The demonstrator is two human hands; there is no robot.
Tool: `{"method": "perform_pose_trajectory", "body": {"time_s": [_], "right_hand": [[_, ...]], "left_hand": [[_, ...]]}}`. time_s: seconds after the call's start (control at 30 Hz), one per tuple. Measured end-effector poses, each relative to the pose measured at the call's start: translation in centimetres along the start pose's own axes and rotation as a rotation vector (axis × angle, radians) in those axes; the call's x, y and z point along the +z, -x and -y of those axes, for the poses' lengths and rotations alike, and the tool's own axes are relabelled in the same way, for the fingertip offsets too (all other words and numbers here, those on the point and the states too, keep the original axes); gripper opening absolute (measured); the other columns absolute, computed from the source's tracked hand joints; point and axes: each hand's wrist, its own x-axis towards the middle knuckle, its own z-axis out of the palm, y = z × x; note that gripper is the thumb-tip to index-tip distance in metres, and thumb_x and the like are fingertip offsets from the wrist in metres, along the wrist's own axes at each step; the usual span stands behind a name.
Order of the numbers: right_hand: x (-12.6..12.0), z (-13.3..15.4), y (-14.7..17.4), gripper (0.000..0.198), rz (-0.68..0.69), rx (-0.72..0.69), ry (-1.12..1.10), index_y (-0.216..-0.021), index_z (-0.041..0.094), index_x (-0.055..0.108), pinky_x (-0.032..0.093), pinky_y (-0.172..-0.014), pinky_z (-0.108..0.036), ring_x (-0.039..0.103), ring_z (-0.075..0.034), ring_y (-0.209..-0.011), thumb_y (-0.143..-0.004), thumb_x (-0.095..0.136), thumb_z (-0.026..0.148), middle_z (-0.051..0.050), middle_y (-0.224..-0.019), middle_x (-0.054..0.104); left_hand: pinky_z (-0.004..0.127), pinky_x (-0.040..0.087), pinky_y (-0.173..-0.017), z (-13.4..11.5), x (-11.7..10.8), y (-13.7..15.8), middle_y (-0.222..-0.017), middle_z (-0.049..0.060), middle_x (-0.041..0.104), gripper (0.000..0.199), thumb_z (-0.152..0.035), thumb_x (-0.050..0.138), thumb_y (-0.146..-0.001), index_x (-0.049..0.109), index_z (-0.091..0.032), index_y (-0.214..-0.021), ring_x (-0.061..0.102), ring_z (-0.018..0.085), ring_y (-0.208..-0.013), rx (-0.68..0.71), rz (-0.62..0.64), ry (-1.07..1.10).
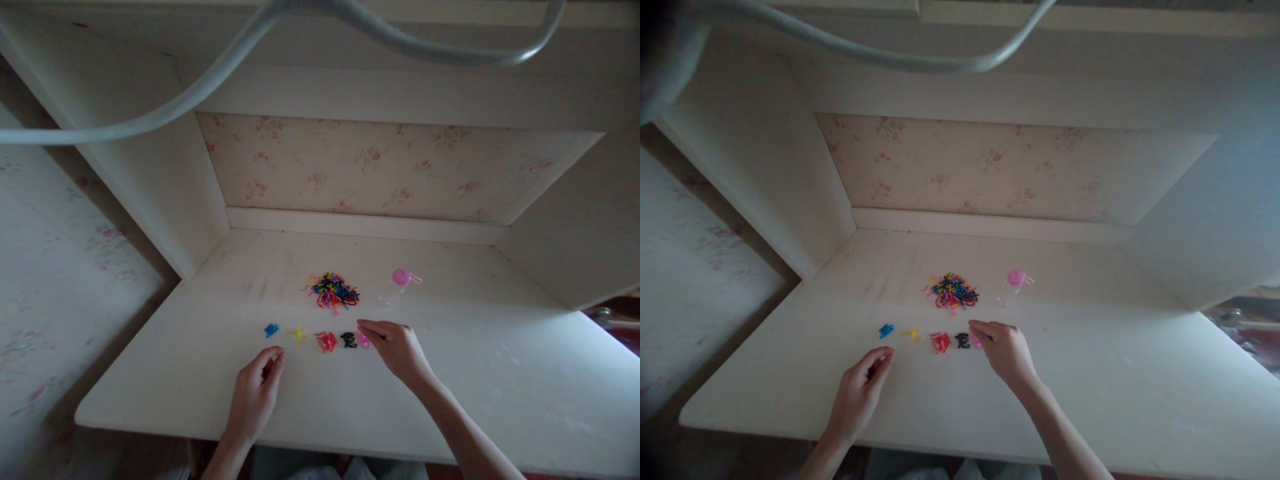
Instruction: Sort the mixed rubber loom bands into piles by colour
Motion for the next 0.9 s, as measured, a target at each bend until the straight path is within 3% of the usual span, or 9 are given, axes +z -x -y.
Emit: {"method": "perform_pose_trajectory", "body": {"time_s": [0.23, 0.37, 0.5, 0.6, 0.7, 0.9], "right_hand": [[0.8, -1.7, 1.9, 0.027, 0.102, 0.014, 0.229, -0.104, 0.037, 0.070, 0.047, -0.064, -0.018, 0.067, -0.013, -0.074, -0.092, 0.046, 0.041, 0.004, -0.088, 0.073], [-0.2, -1.9, 1.8, 0.028, 0.116, 0.002, 0.171, -0.105, 0.036, 0.069, 0.048, -0.069, -0.020, 0.068, -0.016, -0.083, -0.091, 0.045, 0.041, 0.003, -0.097, 0.072], [-1.7, -2.7, 3.4, 0.033, -0.083, 0.057, 0.032, -0.103, 0.026, 0.072, 0.049, -0.075, -0.021, 0.068, -0.017, -0.084, -0.090, 0.045, 0.042, -0.002, -0.099, 0.072], [-2.0, -3.5, 5.4, 0.038, -0.195, 0.121, -0.008, -0.098, 0.023, 0.073, 0.049, -0.063, -0.019, 0.067, -0.015, -0.068, -0.089, 0.046, 0.047, -0.003, -0.083, 0.074], [-1.2, -3.7, 7.3, 0.041, -0.122, 0.148, 0.053, -0.096, 0.023, 0.074, 0.045, -0.055, -0.019, 0.063, -0.013, -0.056, -0.090, 0.041, 0.048, -0.002, -0.067, 0.071], [0.4, -1.4, 7.5, 0.035, 0.162, 0.170, 0.345, -0.118, 0.038, 0.061, 0.044, -0.059, -0.023, 0.069, -0.019, -0.074, -0.093, 0.036, 0.037, 0.000, -0.090, 0.073]], "left_hand": [[0.021, 0.049, -0.061, 0.0, 0.2, -0.1, -0.070, 0.002, 0.065, 0.037, -0.049, 0.045, -0.086, 0.065, -0.019, -0.094, 0.062, 0.016, -0.065, 0.034, -0.018, -0.095], [0.021, 0.050, -0.066, -0.2, 0.2, -0.1, -0.076, 0.003, 0.067, 0.037, -0.048, 0.045, -0.086, 0.066, -0.019, -0.095, 0.063, 0.015, -0.070, 0.035, -0.031, -0.104], [0.022, 0.049, -0.063, -0.5, 0.2, -0.1, -0.073, 0.002, 0.066, 0.040, -0.050, 0.043, -0.086, 0.065, -0.018, -0.096, 0.062, 0.015, -0.066, 0.013, -0.035, -0.098], [0.021, 0.048, -0.061, -0.7, 0.2, -0.1, -0.072, 0.002, 0.066, 0.039, -0.049, 0.045, -0.086, 0.065, -0.017, -0.096, 0.061, 0.014, -0.064, 0.003, -0.032, -0.093], [0.021, 0.048, -0.061, -0.8, 0.3, -0.1, -0.073, 0.001, 0.066, 0.038, -0.049, 0.046, -0.085, 0.065, -0.018, -0.094, 0.061, 0.014, -0.064, 0.006, -0.028, -0.100], [0.021, 0.047, -0.058, -0.6, 0.6, -0.1, -0.072, 0.001, 0.066, 0.038, -0.051, 0.045, -0.086, 0.065, -0.019, -0.094, 0.060, 0.014, -0.060, 0.011, -0.030, -0.140]]}}
